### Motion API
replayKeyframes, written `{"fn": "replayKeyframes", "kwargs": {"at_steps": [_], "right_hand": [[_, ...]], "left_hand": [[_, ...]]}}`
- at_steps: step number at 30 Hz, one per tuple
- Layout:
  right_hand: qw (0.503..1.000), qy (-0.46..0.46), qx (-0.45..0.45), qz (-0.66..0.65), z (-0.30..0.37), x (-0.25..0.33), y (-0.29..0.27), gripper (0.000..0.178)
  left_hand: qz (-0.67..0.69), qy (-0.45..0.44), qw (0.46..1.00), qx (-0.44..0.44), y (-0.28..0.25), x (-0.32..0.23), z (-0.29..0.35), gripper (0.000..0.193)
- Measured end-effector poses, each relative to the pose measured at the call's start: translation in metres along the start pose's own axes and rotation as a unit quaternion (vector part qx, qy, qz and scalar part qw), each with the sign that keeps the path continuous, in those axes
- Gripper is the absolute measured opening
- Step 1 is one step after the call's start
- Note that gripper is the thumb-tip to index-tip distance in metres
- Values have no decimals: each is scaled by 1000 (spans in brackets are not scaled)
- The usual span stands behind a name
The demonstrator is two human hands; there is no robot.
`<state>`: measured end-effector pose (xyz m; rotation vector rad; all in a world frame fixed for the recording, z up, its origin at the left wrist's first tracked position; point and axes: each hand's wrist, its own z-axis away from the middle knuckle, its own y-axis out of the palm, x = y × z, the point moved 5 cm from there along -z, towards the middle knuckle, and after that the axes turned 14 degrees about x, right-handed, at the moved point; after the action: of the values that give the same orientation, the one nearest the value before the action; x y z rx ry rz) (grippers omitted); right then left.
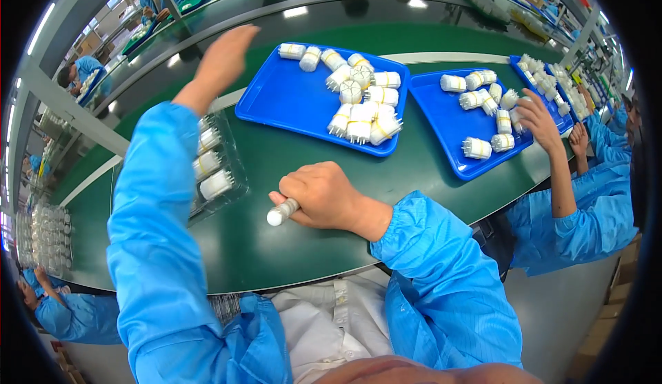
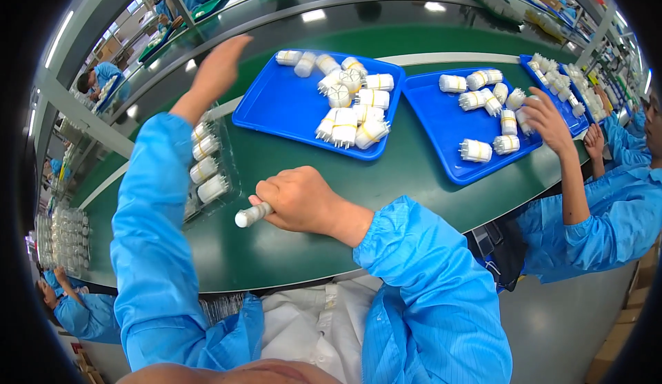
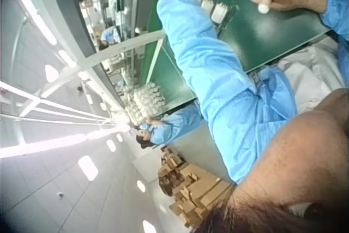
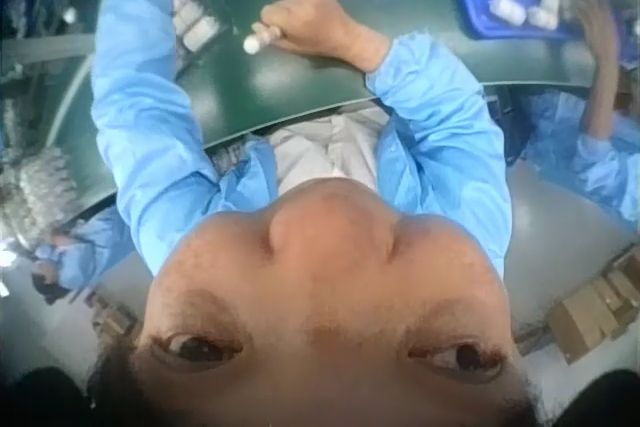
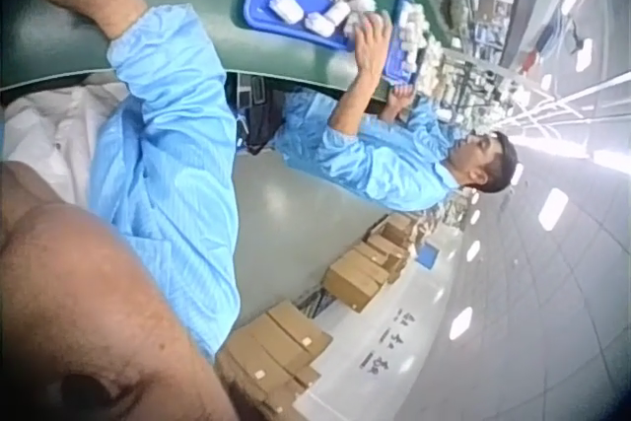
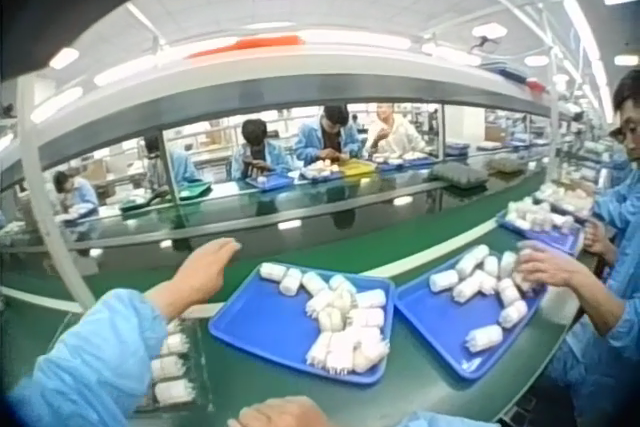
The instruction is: The person assembles small plastic housings using a handheld pen-like assembly tool.
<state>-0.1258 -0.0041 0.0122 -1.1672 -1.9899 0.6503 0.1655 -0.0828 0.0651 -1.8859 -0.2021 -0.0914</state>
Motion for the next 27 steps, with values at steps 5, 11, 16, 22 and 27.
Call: {"fn": "replayKeyframes", "kwargs": {"at_steps": [5, 11, 16, 22, 27], "right_hand": [[1000, 12, -5, 7, 0, -11, -1, 26], [999, -19, -37, -20, -11, -7, 4, 31], [999, 24, -45, -3, 0, -8, -8, 32], [954, 191, -117, -199, 20, -41, -23, 33], [912, 197, -187, -307, 6, -39, -29, 32]], "left_hand": [[6, 23, 998, 64, 74, -50, -77, 56], [13, -49, 989, 140, 92, -14, -71, 39], [90, -98, 990, 54, 42, -35, -39, 47], [200, -42, 976, 69, -44, -93, 75, 37], [371, -12, 921, 120, -41, -149, 162, 44]]}}
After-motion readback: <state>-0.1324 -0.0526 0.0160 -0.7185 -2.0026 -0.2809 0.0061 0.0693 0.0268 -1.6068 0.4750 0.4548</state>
